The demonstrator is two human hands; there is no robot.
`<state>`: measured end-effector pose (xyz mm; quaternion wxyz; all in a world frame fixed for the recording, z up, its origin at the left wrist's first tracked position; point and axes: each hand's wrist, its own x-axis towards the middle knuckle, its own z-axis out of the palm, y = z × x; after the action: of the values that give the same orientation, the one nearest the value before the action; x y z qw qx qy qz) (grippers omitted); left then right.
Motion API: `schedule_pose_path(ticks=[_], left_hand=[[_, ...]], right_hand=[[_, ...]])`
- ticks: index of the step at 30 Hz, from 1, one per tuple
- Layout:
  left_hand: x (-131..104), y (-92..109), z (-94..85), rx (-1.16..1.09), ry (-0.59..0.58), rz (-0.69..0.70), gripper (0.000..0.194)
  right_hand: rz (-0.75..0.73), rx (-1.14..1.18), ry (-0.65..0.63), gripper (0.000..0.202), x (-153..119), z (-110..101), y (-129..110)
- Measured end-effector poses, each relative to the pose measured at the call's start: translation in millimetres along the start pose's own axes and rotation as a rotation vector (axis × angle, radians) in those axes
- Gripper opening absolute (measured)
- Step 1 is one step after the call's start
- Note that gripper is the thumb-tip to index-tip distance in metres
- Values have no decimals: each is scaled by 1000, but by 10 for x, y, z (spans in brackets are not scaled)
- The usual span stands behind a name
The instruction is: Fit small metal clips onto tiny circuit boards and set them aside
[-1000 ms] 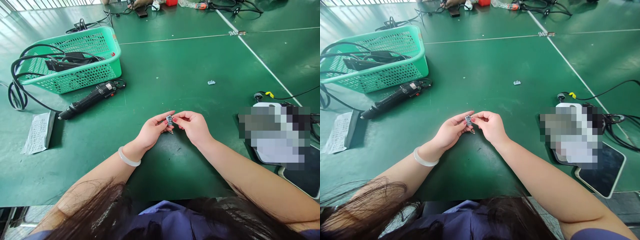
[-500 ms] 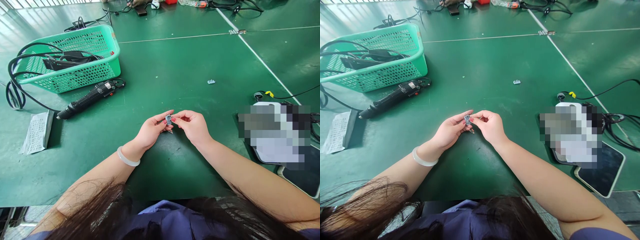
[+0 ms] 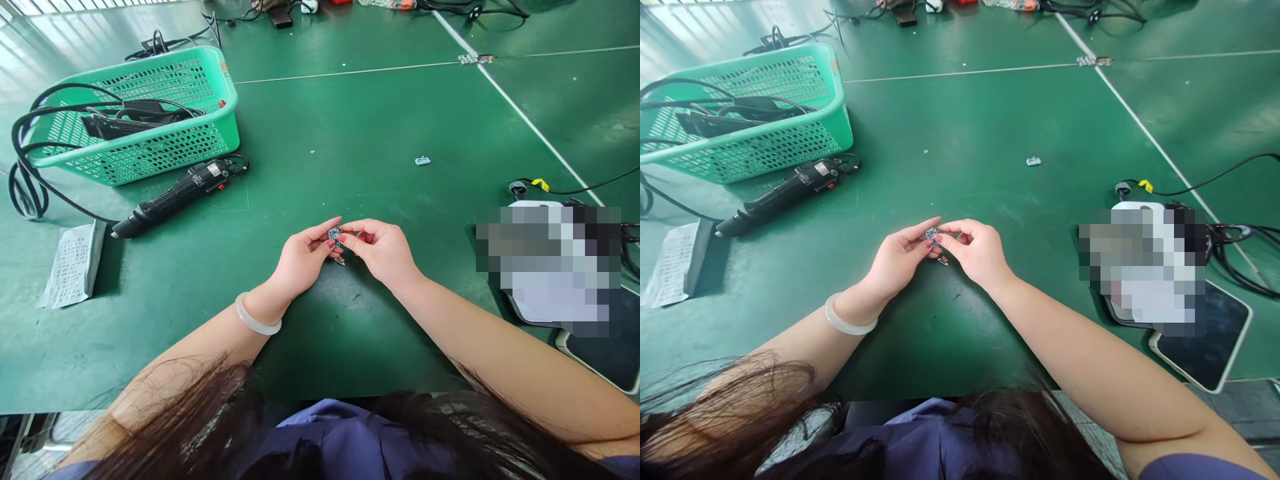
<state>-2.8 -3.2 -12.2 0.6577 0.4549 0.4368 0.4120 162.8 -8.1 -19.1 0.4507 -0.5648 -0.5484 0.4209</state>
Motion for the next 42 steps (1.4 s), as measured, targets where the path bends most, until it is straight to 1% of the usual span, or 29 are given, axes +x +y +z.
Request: schedule_pose_path(ticks=[3, 6, 11, 15, 18, 21, 23, 26, 28, 31, 35, 38, 40, 42], left_hand=[[-18, 27, 22, 84, 43, 53, 44], [-25, 45, 39, 144, 58, 84, 44], [-25, 42, 37, 161, 47, 135, 37], [-24, 8, 31, 150, 49, 128, 28], [-26, 8, 33, 152, 59, 120, 23], [-24, 52, 26, 150, 105, 82, 15], [-16, 96, 13, 137, 153, 65, 12], [5, 149, -14, 103, 218, 61, 10], [18, 160, -29, 83, 243, 54, 9], [34, 143, -37, 60, 256, 34, 9], [53, 110, -33, 28, 269, -6, 13], [66, 99, -33, -2, 275, -35, 20], [70, 98, -37, -11, 266, -43, 21], [69, 102, -41, -15, 252, -48, 19]], right_hand=[[-84, -2, -9, 16, -6, -4, -13], [-108, -18, -17, 14, -16, -8, -28], [-116, -26, -5, 14, -41, -8, -54], [-157, -78, 19, 12, -41, -4, -46], [-176, -96, 3, 12, -24, -8, -30], [-158, -130, -50, 12, -4, -33, -22], [-136, -225, -121, 12, 7, -65, -22], [-134, -415, -265, 14, 13, -119, -29], [-160, -491, -308, 13, 10, -135, -34], [-226, -549, -299, 13, 0, -108, -37], [-317, -677, -297, 10, -17, -12, -22], [-373, -738, -278, 16, -23, 29, 1], [-389, -701, -257, 19, -17, 23, 14], [-404, -602, -189, 18, -7, -2, 20]])
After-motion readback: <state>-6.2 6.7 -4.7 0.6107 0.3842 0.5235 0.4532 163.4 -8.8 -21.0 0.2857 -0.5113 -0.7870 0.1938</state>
